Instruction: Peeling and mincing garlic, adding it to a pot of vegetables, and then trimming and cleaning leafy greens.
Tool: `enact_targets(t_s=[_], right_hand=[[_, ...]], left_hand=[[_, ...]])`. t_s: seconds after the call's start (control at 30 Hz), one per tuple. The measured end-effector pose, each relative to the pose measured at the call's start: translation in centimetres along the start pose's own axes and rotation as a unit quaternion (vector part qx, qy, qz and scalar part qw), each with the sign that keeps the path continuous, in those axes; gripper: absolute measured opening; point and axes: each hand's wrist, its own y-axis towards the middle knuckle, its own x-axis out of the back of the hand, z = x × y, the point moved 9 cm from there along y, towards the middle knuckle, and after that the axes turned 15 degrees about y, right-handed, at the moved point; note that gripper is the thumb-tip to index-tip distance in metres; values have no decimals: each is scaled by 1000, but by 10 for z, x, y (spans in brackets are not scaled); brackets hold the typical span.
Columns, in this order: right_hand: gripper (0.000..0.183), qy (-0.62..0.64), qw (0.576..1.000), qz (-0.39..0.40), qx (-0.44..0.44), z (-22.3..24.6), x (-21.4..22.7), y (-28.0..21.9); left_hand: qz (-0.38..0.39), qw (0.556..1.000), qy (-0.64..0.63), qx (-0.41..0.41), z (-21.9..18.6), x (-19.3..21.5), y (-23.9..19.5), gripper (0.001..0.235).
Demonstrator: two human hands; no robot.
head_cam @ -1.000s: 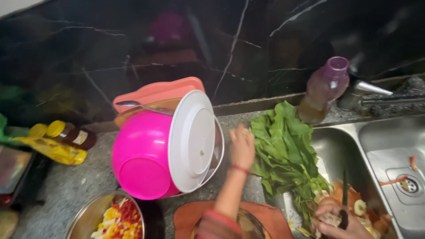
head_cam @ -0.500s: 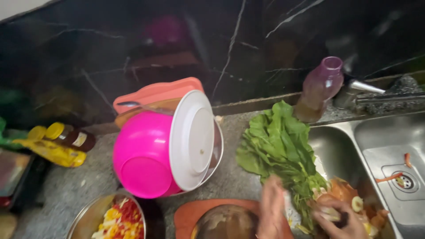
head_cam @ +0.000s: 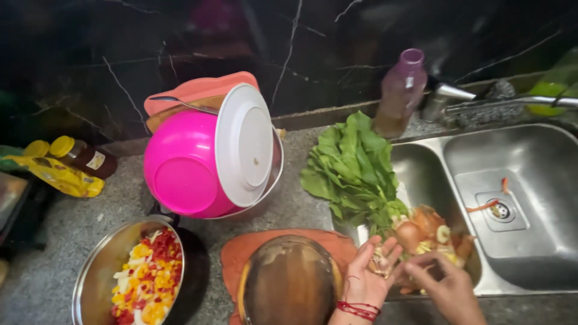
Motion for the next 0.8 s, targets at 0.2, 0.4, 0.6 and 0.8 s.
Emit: enact_targets(t_s=[0.2, 0.4, 0.6, 0.8], right_hand=[[32, -228, 956, 98, 158, 8, 14, 11], [30, -121, 966, 163, 160, 18, 40, 14], [28, -5, 991, 85, 106, -6, 83, 35], [37, -63, 979, 153, 120, 10, 70, 30]], left_hand=[[72, 997, 2, -27, 37, -21, 16, 15], [22, 994, -24, -104, 58, -33, 31, 10], [1, 977, 188, -100, 74, -29, 18, 25], [16, 971, 231, -58, 90, -40, 5, 13]])
